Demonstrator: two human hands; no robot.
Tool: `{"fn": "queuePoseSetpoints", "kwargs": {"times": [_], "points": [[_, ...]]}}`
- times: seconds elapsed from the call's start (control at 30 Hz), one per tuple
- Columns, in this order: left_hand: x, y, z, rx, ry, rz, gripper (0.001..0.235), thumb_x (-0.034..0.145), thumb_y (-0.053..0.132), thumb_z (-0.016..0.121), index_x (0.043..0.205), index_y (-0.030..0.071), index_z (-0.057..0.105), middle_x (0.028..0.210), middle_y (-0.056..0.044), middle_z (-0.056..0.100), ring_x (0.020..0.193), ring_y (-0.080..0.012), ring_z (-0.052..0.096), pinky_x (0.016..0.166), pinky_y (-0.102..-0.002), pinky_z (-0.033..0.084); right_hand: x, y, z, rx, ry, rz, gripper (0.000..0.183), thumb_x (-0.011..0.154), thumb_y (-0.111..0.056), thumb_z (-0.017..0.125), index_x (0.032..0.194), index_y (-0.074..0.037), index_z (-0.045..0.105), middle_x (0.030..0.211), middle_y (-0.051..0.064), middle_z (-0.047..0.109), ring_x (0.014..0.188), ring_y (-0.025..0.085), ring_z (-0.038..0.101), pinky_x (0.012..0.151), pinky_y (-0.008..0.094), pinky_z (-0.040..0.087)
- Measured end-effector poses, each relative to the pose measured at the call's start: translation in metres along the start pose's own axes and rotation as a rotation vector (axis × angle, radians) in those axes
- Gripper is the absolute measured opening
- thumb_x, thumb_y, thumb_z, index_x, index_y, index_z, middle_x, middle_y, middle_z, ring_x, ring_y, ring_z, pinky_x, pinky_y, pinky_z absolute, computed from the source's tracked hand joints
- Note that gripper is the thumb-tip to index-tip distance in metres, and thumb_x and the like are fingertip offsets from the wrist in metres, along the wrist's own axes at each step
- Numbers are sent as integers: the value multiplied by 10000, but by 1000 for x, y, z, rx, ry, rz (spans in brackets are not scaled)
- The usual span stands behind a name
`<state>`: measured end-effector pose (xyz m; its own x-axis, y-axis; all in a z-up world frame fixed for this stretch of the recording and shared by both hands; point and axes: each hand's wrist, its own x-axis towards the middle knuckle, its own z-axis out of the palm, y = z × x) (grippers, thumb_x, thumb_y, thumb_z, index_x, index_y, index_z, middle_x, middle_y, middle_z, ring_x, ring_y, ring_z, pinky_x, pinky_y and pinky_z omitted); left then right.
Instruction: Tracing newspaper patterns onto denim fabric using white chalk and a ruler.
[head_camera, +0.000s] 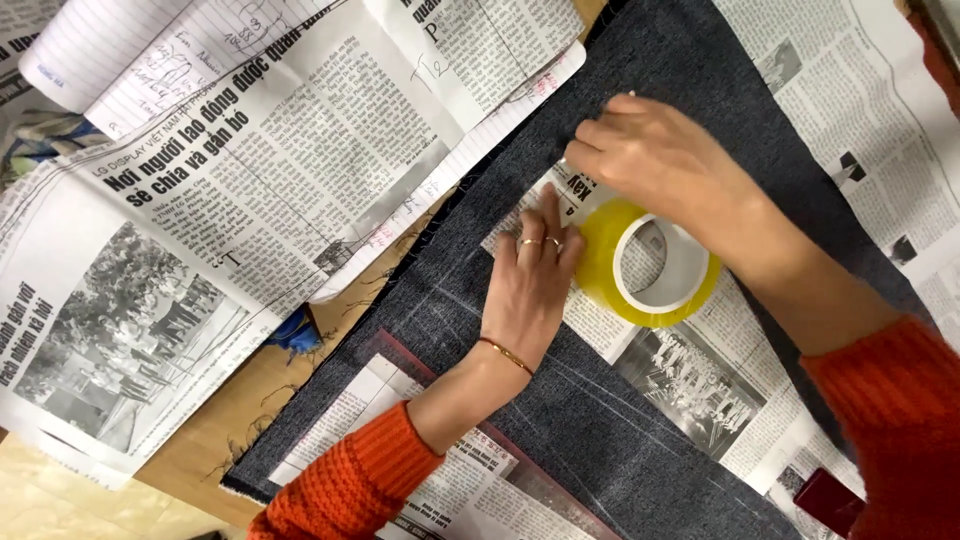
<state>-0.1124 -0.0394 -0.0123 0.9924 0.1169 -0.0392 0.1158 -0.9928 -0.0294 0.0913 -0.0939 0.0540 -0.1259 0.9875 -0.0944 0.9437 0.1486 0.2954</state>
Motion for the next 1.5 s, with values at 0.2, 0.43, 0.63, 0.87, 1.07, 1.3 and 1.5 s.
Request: {"fn": "queuePoseSetpoints", "kwargs": {"times": [0.2,0.43,0.63,0.87,1.07,1.3,1.5], "points": [[18,-4,8,-48,62,8,175,997,216,554,1157,245,488,1665,-163,275,1231,-267,495,920,-375,432,0,-3,9,88,16,18,256,824,58,726,805,-146,573,786,-6,593,747,206,557,790,316,525],[26,-7,12,-95,120,33,183,991,315,520,1161,245,517,1495,-111,537,1064,-216,573,854,-337,443,3,-6,25,-12,91,-86,251,843,78,679,795,-160,616,774,-10,610,675,170,559,813,285,512],[27,-6,-1,5,61,37,221,1041,264,429,1245,261,512,1573,-129,444,1039,-210,593,820,-334,428,-2,4,23,-179,6,-110,226,860,8,693,803,-203,637,791,-46,632,701,131,567,786,247,491],[31,-10,7,-28,88,65,332,1044,327,467,1358,237,525,1621,-154,352,1084,-212,614,841,-315,468,-24,41,6,-304,38,44,254,846,-2,685,786,-212,555,761,-57,556,692,114,575,911,233,503],[42,-15,13,-93,135,86,181,1025,179,515,1188,247,556,1670,-100,271,768,-160,542,621,-293,421,-11,22,22,-56,62,-14,186,837,-19,708,797,-177,619,781,-31,594,709,176,573,856,281,508],[44,-24,9,-57,175,123,148,959,300,620,1089,257,564,1618,-59,388,775,-143,566,580,-292,438,-11,13,7,-265,-35,12,198,843,-67,705,798,-249,640,785,-74,635,696,125,608,861,249,510],[34,-44,-10,-145,204,222,137,1009,145,620,879,174,587,1576,-62,480,623,-109,558,497,-256,474,-63,-49,-57,265,355,494,49,1153,-10,778,1105,-10,770,1012,91,730,889,275,655,883,407,421]]}}
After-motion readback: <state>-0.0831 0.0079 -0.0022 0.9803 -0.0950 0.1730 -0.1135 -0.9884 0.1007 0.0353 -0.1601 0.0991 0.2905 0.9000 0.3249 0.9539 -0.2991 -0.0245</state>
